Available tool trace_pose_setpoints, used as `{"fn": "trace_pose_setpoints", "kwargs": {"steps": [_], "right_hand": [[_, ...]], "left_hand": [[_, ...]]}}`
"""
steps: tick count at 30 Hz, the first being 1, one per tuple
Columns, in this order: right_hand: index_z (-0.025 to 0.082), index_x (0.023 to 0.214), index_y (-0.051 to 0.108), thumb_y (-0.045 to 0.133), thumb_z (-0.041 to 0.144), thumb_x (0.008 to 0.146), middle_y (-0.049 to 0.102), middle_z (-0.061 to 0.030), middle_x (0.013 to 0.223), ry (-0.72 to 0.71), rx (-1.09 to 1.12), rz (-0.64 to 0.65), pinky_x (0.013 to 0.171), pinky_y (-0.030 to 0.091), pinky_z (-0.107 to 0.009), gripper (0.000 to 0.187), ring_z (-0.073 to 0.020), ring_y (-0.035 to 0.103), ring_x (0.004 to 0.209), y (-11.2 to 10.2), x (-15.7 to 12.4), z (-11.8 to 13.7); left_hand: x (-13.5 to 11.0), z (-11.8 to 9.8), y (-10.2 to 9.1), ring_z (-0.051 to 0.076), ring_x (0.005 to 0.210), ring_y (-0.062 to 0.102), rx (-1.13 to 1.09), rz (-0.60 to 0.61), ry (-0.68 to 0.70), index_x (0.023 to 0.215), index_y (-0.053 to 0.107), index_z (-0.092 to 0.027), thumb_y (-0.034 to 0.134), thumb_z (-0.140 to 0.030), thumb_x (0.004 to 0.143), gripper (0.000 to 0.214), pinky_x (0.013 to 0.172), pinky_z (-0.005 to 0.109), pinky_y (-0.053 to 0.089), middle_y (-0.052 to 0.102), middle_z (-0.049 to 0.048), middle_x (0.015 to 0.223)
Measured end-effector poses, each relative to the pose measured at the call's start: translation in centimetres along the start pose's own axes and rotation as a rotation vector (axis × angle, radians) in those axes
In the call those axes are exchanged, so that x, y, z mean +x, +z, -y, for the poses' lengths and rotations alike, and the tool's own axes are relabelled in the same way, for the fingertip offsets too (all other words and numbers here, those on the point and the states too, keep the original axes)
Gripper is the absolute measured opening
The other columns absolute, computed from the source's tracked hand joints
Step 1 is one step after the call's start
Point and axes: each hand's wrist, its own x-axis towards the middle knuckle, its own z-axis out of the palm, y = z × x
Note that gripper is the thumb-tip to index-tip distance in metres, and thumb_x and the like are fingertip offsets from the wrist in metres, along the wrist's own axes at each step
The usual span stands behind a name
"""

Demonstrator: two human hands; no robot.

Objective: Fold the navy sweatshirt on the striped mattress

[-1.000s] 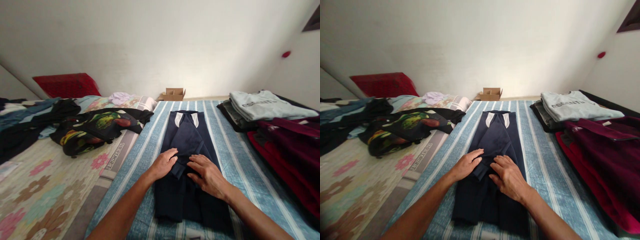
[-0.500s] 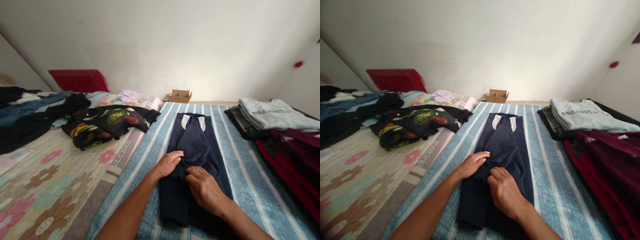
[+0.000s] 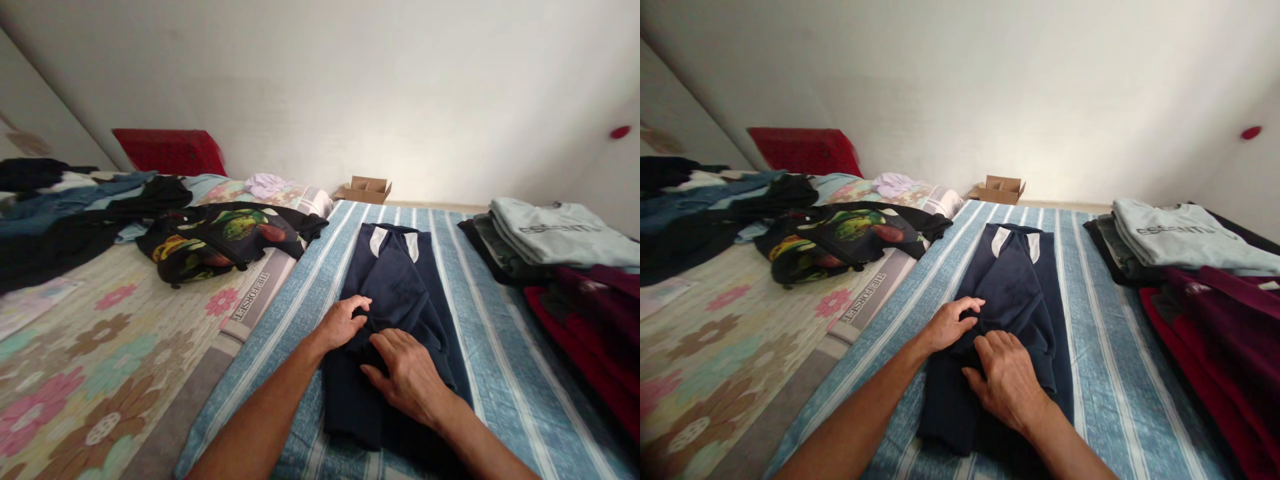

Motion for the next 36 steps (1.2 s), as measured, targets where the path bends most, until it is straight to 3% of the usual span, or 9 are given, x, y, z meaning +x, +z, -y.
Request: {"fn": "trace_pose_setpoints", "kwargs": {"steps": [6,10,13,21,28,31,36], "right_hand": [[0.019,0.079,0.052,0.053,0.023,0.083,0.055,-0.0045,0.082,0.009,0.012,-0.052,0.073,0.041,-0.034,0.005,-0.0202,0.051,0.081,0.8,-0.2,-0.3],[0.018,0.080,0.054,0.052,0.018,0.081,0.055,-0.0051,0.082,0.021,0.056,-0.129,0.074,0.041,-0.034,0.002,-0.0197,0.051,0.081,1.3,-0.4,-0.4],[0.018,0.081,0.055,0.051,0.016,0.081,0.055,-0.0053,0.081,0.015,0.076,-0.179,0.073,0.041,-0.034,0.004,-0.0196,0.051,0.080,1.5,-0.3,-0.4],[0.018,0.077,0.055,0.045,0.013,0.083,0.056,-0.0059,0.080,-0.019,0.110,-0.249,0.074,0.044,-0.035,0.012,-0.0189,0.053,0.080,1.8,-0.4,-0.6],[0.016,0.090,0.059,0.047,0.011,0.082,0.059,-0.0116,0.105,-0.113,0.004,-0.325,0.092,0.042,-0.045,0.015,-0.0257,0.051,0.105,2.2,-0.9,-0.8],[0.014,0.091,0.059,0.047,0.010,0.080,0.058,-0.0142,0.109,-0.146,-0.039,-0.320,0.095,0.040,-0.047,0.017,-0.0271,0.050,0.107,2.2,-0.9,-0.7],[0.015,0.084,0.058,0.045,0.007,0.080,0.061,-0.0120,0.095,-0.129,-0.028,-0.246,0.090,0.044,-0.045,0.015,-0.0237,0.056,0.094,1.9,-0.8,-0.5]], "left_hand": [[-1.0,-1.8,-2.2,0.019,0.111,0.056,-0.061,-0.014,0.057,0.081,0.057,-0.018,0.058,-0.014,0.072,0.010,0.098,0.031,0.039,0.063,0.0068,0.117],[-2.0,-2.8,-3.8,0.023,0.122,0.046,-0.002,0.196,0.098,0.083,0.058,-0.018,0.072,-0.020,0.062,0.025,0.103,0.034,0.034,0.056,0.0086,0.126],[-2.5,-2.9,-3.8,0.025,0.127,0.040,0.101,0.291,0.034,0.088,0.058,-0.018,0.074,-0.019,0.056,0.036,0.104,0.036,0.032,0.051,0.0104,0.130],[-2.4,-2.6,-3.1,0.023,0.126,0.041,0.195,0.308,0.021,0.083,0.056,-0.019,0.060,-0.011,0.059,0.025,0.104,0.032,0.033,0.051,0.0096,0.132],[-2.2,-3.0,-3.4,0.019,0.122,0.048,0.172,0.289,0.089,0.069,0.054,-0.018,0.046,-0.004,0.061,0.018,0.100,0.027,0.036,0.053,0.0089,0.131],[-2.2,-3.1,-3.4,0.020,0.122,0.047,0.170,0.305,0.089,0.066,0.053,-0.019,0.046,-0.004,0.059,0.017,0.100,0.028,0.036,0.053,0.0084,0.131],[-2.1,-3.1,-3.5,0.020,0.123,0.047,0.155,0.320,0.065,0.062,0.050,-0.019,0.047,-0.005,0.058,0.015,0.100,0.028,0.036,0.053,0.0079,0.132]]}}
